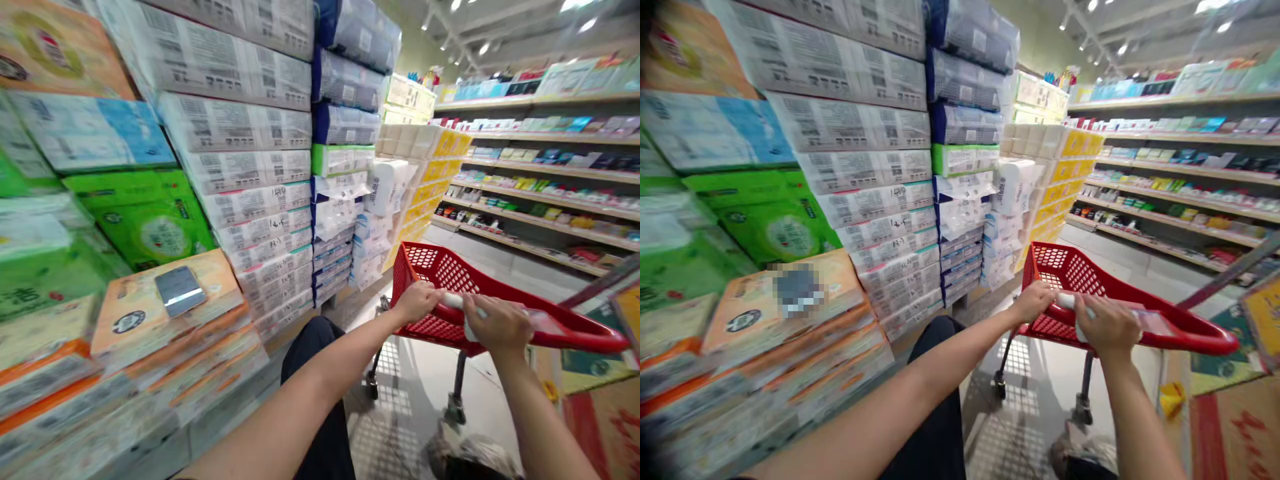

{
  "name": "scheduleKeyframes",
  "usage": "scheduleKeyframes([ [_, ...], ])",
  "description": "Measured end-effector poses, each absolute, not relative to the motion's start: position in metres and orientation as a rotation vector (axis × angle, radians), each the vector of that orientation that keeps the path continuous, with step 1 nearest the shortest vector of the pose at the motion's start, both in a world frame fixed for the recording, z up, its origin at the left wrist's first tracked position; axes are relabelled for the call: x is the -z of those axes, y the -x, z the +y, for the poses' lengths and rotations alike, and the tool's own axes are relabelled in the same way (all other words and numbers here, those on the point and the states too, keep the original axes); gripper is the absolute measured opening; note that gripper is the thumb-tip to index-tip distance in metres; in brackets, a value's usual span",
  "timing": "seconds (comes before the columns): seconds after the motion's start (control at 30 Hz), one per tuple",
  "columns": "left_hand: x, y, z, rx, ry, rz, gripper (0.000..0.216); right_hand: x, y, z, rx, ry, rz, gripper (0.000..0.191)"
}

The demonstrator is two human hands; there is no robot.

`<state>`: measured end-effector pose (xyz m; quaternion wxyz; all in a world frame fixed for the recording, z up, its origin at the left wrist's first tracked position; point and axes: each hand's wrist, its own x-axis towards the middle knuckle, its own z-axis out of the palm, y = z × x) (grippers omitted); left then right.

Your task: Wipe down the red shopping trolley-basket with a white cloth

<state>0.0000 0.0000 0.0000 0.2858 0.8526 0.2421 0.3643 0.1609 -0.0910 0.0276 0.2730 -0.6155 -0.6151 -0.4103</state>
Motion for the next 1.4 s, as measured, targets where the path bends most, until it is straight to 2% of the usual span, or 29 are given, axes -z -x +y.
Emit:
scheduleKeyframes([
  [0.17, 0.003, 0.007, -0.011, -0.978, -2.310, 0.652, 0.038, -0.029, -0.155, -0.105, 1.095, 1.598, -1.671, 0.028],
  [0.3, 0.005, 0.023, -0.025, -1.084, -2.299, 0.589, 0.042, -0.035, -0.141, -0.118, 1.099, 1.558, -1.714, 0.025],
  [0.53, -0.001, 0.071, -0.054, -1.162, -2.102, 0.612, 0.043, -0.045, -0.090, -0.141, 1.091, 1.395, -1.726, 0.013],
  [0.7, -0.003, 0.106, -0.067, -1.269, -2.079, 0.564, 0.045, -0.047, -0.049, -0.157, 0.995, 1.402, -1.737, 0.011],
  [0.77, -0.004, 0.119, -0.069, -1.274, -2.079, 0.550, 0.046, -0.050, -0.039, -0.165, 0.878, 1.416, -1.775, 0.018],
  [0.83, -0.007, 0.132, -0.072, -1.285, -2.071, 0.531, 0.046, -0.055, -0.037, -0.174, 0.667, 1.390, -1.889, 0.038],
  [0.9, -0.010, 0.144, -0.075, -1.275, -2.033, 0.559, 0.046, -0.057, -0.044, -0.183, 0.501, 1.345, -2.031, 0.049],
  [1.0, -0.011, 0.154, -0.079, -1.270, -1.964, 0.549, 0.048, -0.055, -0.066, -0.195, 0.487, 1.300, -2.076, 0.037],
  [1.13, -0.005, 0.153, -0.085, -1.484, -1.921, 0.529, 0.047, -0.050, -0.073, -0.215, 0.643, 1.385, -1.561, 0.020],
  [1.2, 0.000, 0.149, -0.087, -1.547, -1.876, 0.530, 0.050, -0.051, -0.053, -0.221, 0.694, 1.481, -1.474, 0.021],
  [1.3, 0.008, 0.144, -0.087, -1.554, -1.830, 0.561, 0.048, -0.052, -0.003, -0.214, 0.564, 1.526, -1.776, 0.024],
  [1.4, 0.012, 0.143, -0.082, -1.540, -1.824, 0.654, 0.043, -0.046, 0.040, -0.196, 0.436, 1.546, -1.859, 0.046],
])
